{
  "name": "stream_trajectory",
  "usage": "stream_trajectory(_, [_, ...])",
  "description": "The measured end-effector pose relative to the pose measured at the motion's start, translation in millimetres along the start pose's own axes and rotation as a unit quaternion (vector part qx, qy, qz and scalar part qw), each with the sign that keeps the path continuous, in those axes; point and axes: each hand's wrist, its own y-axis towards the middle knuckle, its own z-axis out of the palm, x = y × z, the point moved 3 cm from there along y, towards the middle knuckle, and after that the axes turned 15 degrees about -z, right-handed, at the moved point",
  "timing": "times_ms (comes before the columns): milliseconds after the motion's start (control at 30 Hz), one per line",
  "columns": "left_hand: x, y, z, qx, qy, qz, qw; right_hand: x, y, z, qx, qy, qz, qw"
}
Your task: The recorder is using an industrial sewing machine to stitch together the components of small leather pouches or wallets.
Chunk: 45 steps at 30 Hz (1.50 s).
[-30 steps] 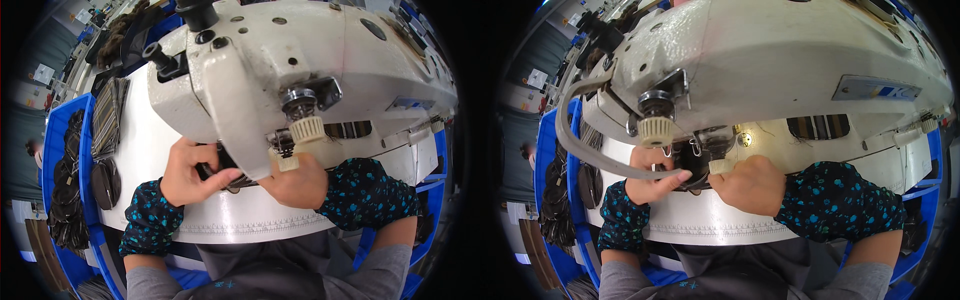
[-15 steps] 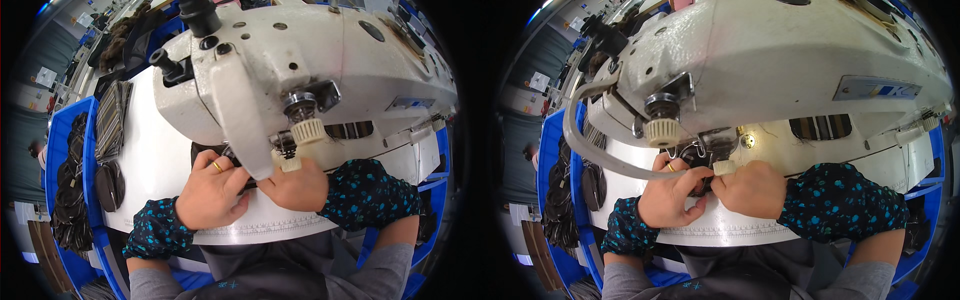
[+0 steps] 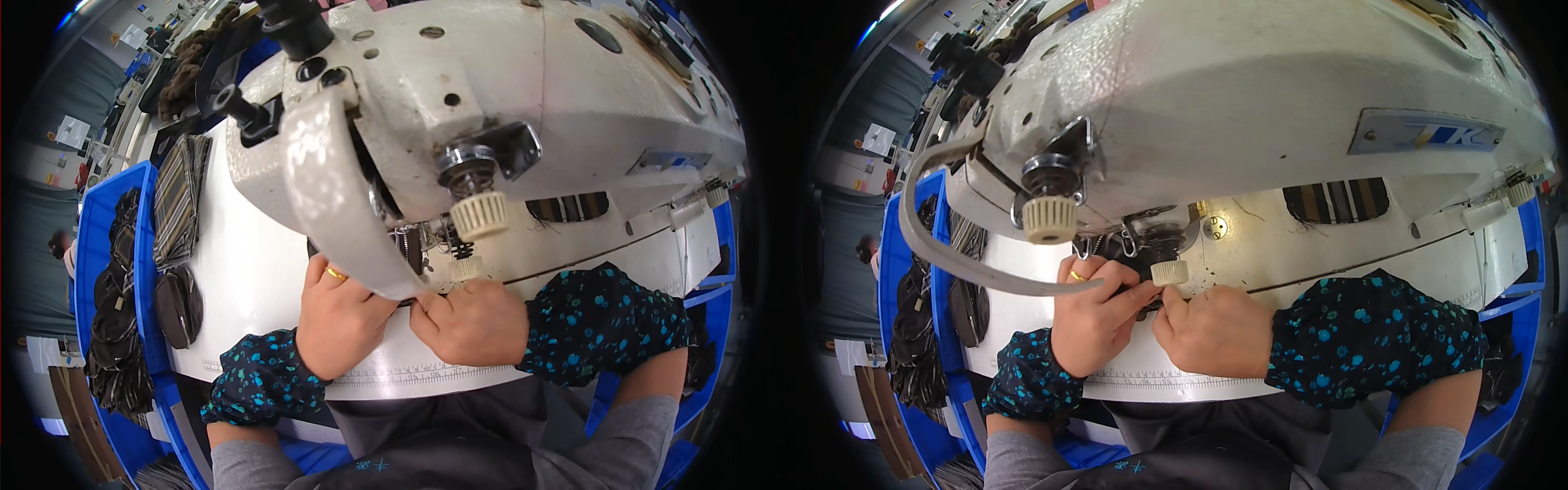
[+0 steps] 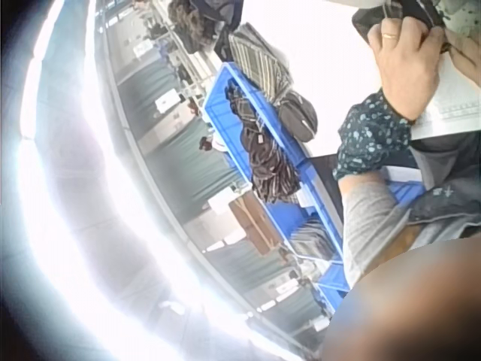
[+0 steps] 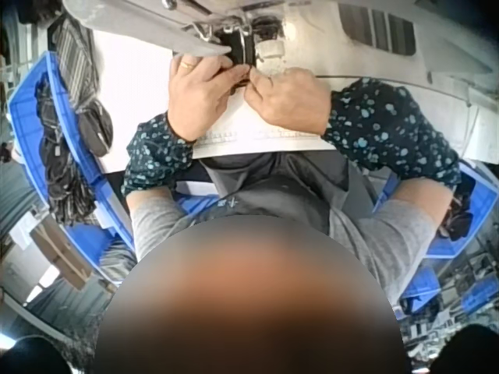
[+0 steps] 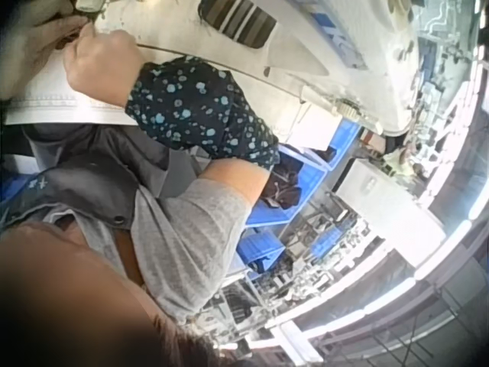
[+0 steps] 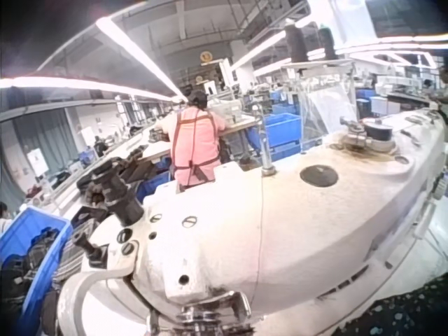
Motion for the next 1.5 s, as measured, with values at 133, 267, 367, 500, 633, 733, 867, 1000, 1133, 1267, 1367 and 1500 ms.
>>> stream_trajectory(133, [0.4, 1.2, 5.3, 0.043, -0.055, -0.022, 0.997, 7.6, -0.9, -3.6, 0.001, 0.000, 0.008, 1.000])
stream_trajectory(267, [2.1, 2.5, 9.6, 0.043, -0.103, -0.029, 0.993, 7.2, -1.7, -4.5, -0.010, 0.023, -0.013, 1.000])
stream_trajectory(367, [-0.4, 4.7, 6.6, 0.052, -0.089, -0.028, 0.994, 7.5, -1.2, -4.0, -0.020, 0.031, -0.028, 0.999])
stream_trajectory(500, [-1.2, 2.4, 7.6, 0.061, -0.072, -0.018, 0.995, 7.9, -0.8, -4.3, -0.023, 0.025, -0.028, 0.999])
stream_trajectory(633, [1.2, 6.0, 11.4, 0.072, -0.076, -0.012, 0.994, 5.7, -0.1, -0.9, -0.021, 0.004, -0.020, 1.000])
stream_trajectory(733, [8.3, 13.7, 17.1, 0.059, -0.051, -0.005, 0.997, -2.7, 1.8, 3.3, -0.019, -0.014, 0.002, 1.000])
stream_trajectory(867, [10.4, 23.2, 18.2, 0.049, -0.036, -0.017, 0.998, -16.0, 1.6, 11.8, -0.023, -0.028, 0.044, 0.998])
stream_trajectory(1000, [12.0, 27.2, 22.1, 0.041, -0.024, -0.040, 0.998, -23.0, 2.3, 15.2, -0.002, -0.040, 0.074, 0.996])
stream_trajectory(1133, [20.1, 31.2, 16.8, 0.064, -0.057, -0.033, 0.996, -25.9, -4.0, 30.6, -0.055, -0.035, 0.080, 0.995])
stream_trajectory(1267, [37.6, 31.8, 8.7, 0.130, -0.119, -0.012, 0.984, -24.2, -2.5, 20.6, -0.059, -0.001, 0.054, 0.997])
stream_trajectory(1367, [42.0, 31.5, 15.2, 0.147, -0.129, -0.006, 0.981, -22.4, 1.1, 11.2, -0.047, 0.013, 0.054, 0.997])
stream_trajectory(1500, [40.5, 29.9, 17.1, 0.132, -0.107, 0.002, 0.986, -20.6, -0.3, 11.8, -0.057, 0.053, 0.061, 0.995])
